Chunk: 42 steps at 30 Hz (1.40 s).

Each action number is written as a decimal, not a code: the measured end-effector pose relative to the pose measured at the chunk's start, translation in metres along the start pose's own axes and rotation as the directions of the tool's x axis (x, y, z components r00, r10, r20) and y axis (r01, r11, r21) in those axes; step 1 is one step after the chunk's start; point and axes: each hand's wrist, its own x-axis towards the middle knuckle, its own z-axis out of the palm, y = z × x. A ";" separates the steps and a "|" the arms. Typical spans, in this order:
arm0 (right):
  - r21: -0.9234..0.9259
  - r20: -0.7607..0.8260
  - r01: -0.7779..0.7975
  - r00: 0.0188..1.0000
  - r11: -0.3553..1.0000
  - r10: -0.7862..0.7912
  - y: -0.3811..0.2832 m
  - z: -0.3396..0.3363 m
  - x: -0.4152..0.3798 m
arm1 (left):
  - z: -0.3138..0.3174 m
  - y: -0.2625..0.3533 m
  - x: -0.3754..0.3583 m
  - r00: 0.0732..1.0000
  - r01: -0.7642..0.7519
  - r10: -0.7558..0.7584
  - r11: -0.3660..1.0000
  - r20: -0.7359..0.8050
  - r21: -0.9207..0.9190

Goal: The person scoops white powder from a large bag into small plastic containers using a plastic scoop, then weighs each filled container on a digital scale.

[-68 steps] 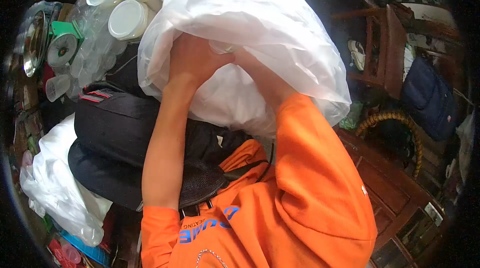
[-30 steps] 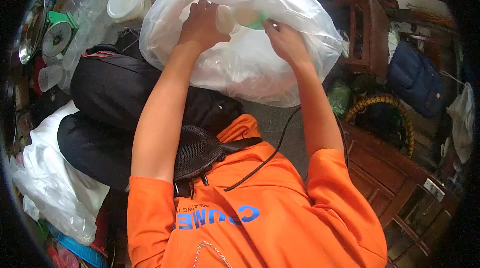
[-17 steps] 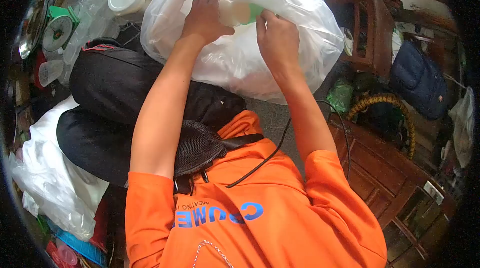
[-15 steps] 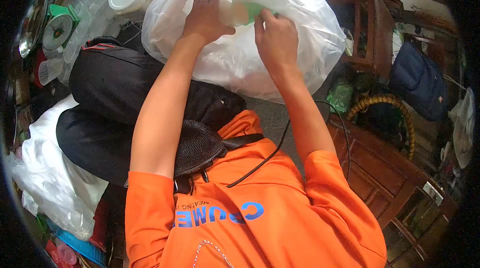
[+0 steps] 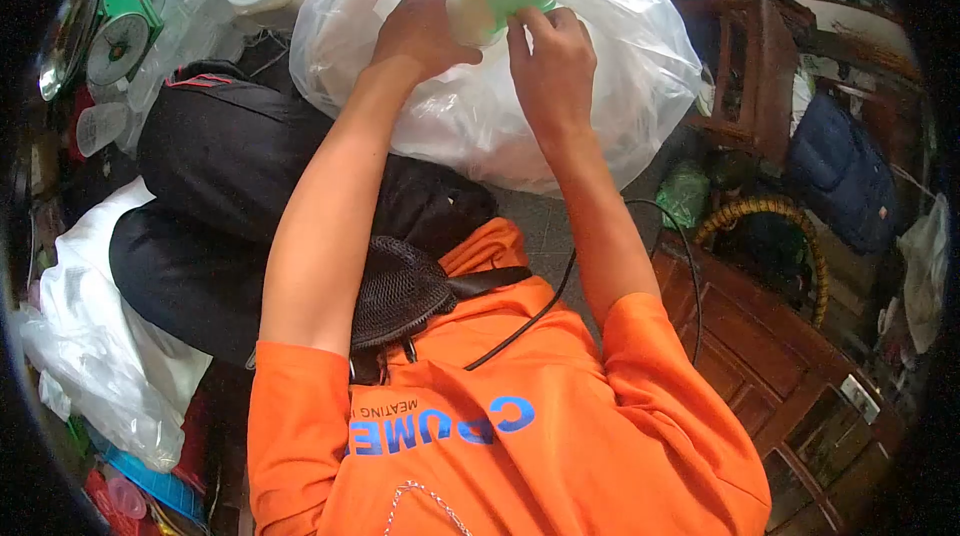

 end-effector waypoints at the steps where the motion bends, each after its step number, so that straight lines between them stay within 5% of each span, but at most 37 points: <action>1: 0.003 0.006 -0.003 1.000 1.000 0.003 0.000 0.001 0.000 | 0.001 0.000 0.000 1.000 0.011 -0.011 1.000 0.022 0.000; 7: -0.004 -0.011 0.054 0.998 0.999 -0.054 0.009 0.002 0.002 | 0.002 -0.002 0.006 0.998 0.038 -0.038 0.999 0.059 0.003; 16: -0.057 0.056 -0.111 0.992 0.992 0.114 0.021 -0.003 0.010 | 0.011 -0.011 0.006 0.996 -0.054 0.054 0.998 0.066 0.010; 21: -0.240 0.247 -0.265 0.913 0.934 0.323 0.048 0.002 0.014 | 0.002 -0.005 0.001 0.994 -0.041 0.039 0.999 0.105 0.018; 25: -0.296 0.406 -0.309 0.816 0.904 0.412 0.064 0.012 0.013 | -0.006 -0.002 -0.008 0.986 -0.166 0.166 0.986 0.030 -0.028; 27: -0.076 0.465 -0.360 0.812 0.930 0.352 0.063 0.012 0.010 | -0.014 0.001 -0.014 0.972 -0.233 0.233 0.972 0.005 -0.036; 29: 0.088 0.532 -0.434 0.781 0.897 0.326 0.059 -0.004 0.015 | -0.022 0.004 -0.024 0.890 -0.455 0.439 0.872 -0.125 -0.181; 31: 0.243 0.592 -0.506 0.753 0.828 0.287 0.051 -0.028 0.018 | -0.035 0.013 -0.037 0.878 -0.478 0.453 0.850 -0.155 -0.223; 33: 0.490 0.627 -0.482 0.774 0.727 0.090 0.044 -0.051 0.021 | -0.052 0.025 -0.051 0.861 -0.507 0.470 0.822 -0.193 -0.258; 37: 0.669 0.620 -0.499 0.783 0.551 -0.043 0.020 -0.093 0.022 | -0.079 0.032 -0.081 0.840 -0.541 0.465 0.762 -0.279 -0.356; 38: 0.761 0.550 -0.382 0.808 0.524 -0.210 0.020 -0.095 0.020 | -0.086 0.031 -0.087 0.841 -0.538 0.431 0.726 -0.326 -0.428; 39: 0.842 0.456 -0.259 0.809 0.473 -0.370 0.018 -0.098 0.020 | -0.099 0.028 -0.095 0.896 -0.440 0.394 0.731 -0.204 -0.521; 40: 0.849 0.446 -0.251 0.813 0.464 -0.376 0.012 -0.101 0.020 | -0.108 0.028 -0.098 0.895 -0.443 0.396 0.738 -0.206 -0.509; 42: 0.737 0.368 0.027 0.822 0.675 -0.435 -0.011 -0.109 0.027 | -0.124 0.030 -0.103 0.900 -0.415 0.398 0.658 -0.178 -0.629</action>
